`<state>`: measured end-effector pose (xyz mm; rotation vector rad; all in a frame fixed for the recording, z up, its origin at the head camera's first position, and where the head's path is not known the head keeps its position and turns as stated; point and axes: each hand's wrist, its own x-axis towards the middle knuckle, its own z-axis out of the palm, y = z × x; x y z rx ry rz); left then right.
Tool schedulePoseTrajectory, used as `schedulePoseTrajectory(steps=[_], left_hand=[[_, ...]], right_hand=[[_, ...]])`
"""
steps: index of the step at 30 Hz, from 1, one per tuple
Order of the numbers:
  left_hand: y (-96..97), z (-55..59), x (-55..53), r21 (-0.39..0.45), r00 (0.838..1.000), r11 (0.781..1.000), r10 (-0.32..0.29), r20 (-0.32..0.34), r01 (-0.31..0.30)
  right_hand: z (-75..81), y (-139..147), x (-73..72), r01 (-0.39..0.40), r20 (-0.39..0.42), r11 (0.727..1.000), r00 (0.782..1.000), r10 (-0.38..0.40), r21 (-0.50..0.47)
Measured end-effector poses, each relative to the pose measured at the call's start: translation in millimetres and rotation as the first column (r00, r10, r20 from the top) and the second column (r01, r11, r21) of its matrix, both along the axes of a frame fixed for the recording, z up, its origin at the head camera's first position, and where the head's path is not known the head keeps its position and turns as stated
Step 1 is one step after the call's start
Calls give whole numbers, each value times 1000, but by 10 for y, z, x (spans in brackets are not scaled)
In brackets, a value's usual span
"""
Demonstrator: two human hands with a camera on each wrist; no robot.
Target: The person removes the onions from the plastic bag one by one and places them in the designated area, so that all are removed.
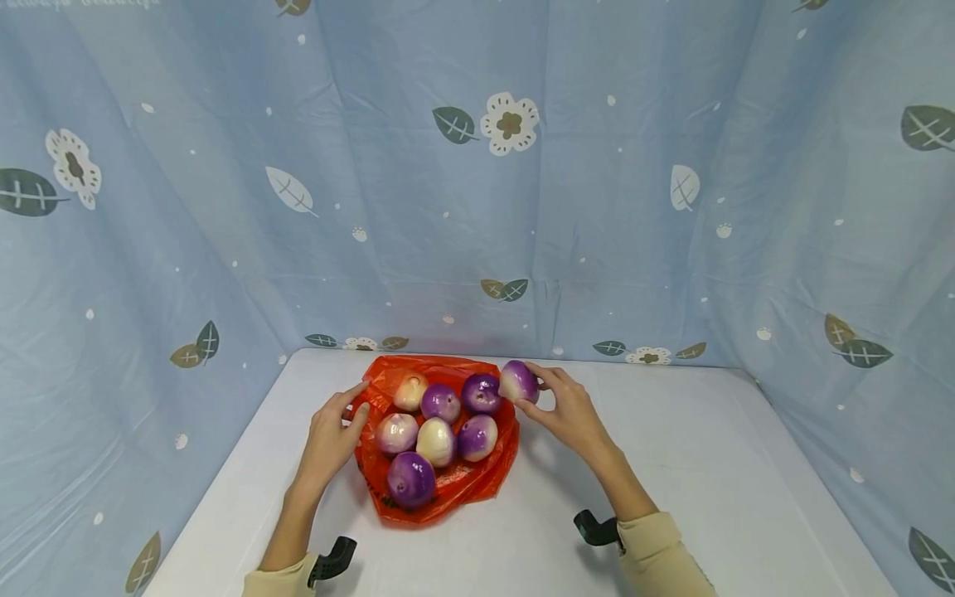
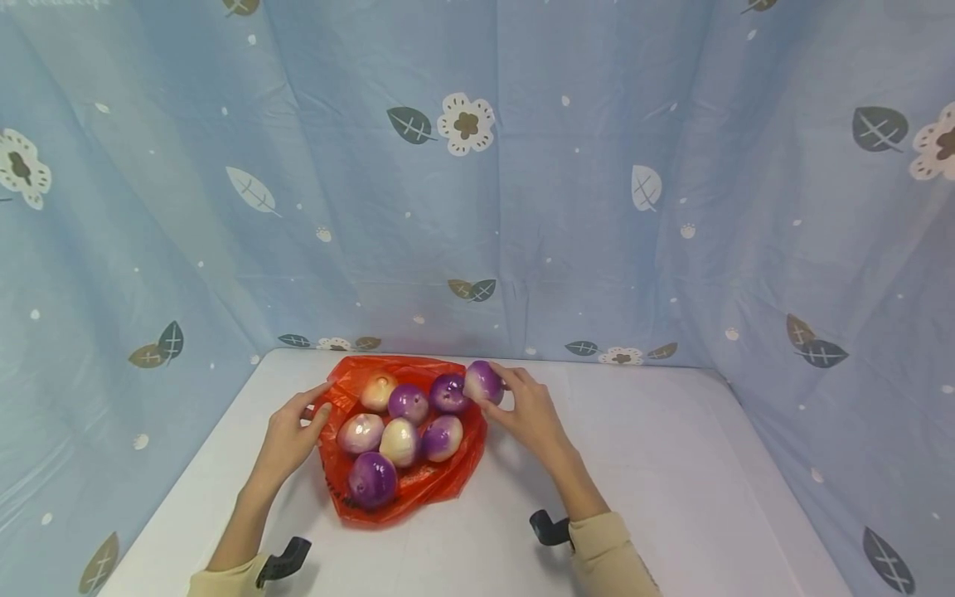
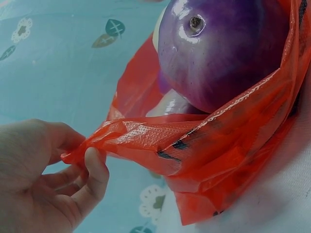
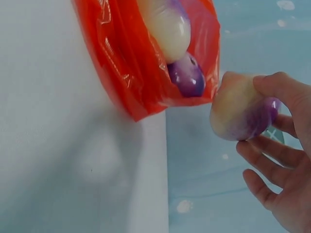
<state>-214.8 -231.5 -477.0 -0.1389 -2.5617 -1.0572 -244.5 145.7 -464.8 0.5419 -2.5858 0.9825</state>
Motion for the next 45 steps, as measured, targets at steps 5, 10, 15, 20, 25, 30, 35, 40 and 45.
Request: schedulePoseTrajectory(steps=[5,10,15,20,25,30,35,40,45], left_hand=[[-1,-2,0,17,1000,1000,-9,-7,9],[3,2,5,37,1000,999,-17,16,16],[4,0,4,47,1000,999,-20,22,19],[2,-16,-6,51,999,998,-24,23,23],[-7,-29,-14,56,999,998,-29,14,28],[-19,-38,-19,66,999,997,-32,30,30],[-28,-39,-13,76,998,997,-26,52,22],[-29,-39,-10,71,998,997,-23,59,19],[-25,-39,-13,89,997,996,-28,68,22]], right_hand=[[-5,70,-5,14,2,1000,1000,-14,2],[-43,156,-21,37,24,999,999,-37,22],[-98,227,-36,52,30,998,998,-53,18],[-139,276,-41,64,36,998,997,-64,12],[-194,319,-48,61,16,998,998,-61,7],[-251,362,-59,50,7,999,999,-50,-4],[-316,388,-73,64,29,998,997,-65,11],[-392,399,-83,95,65,995,993,-97,30],[-487,411,-100,97,61,995,993,-99,34]])
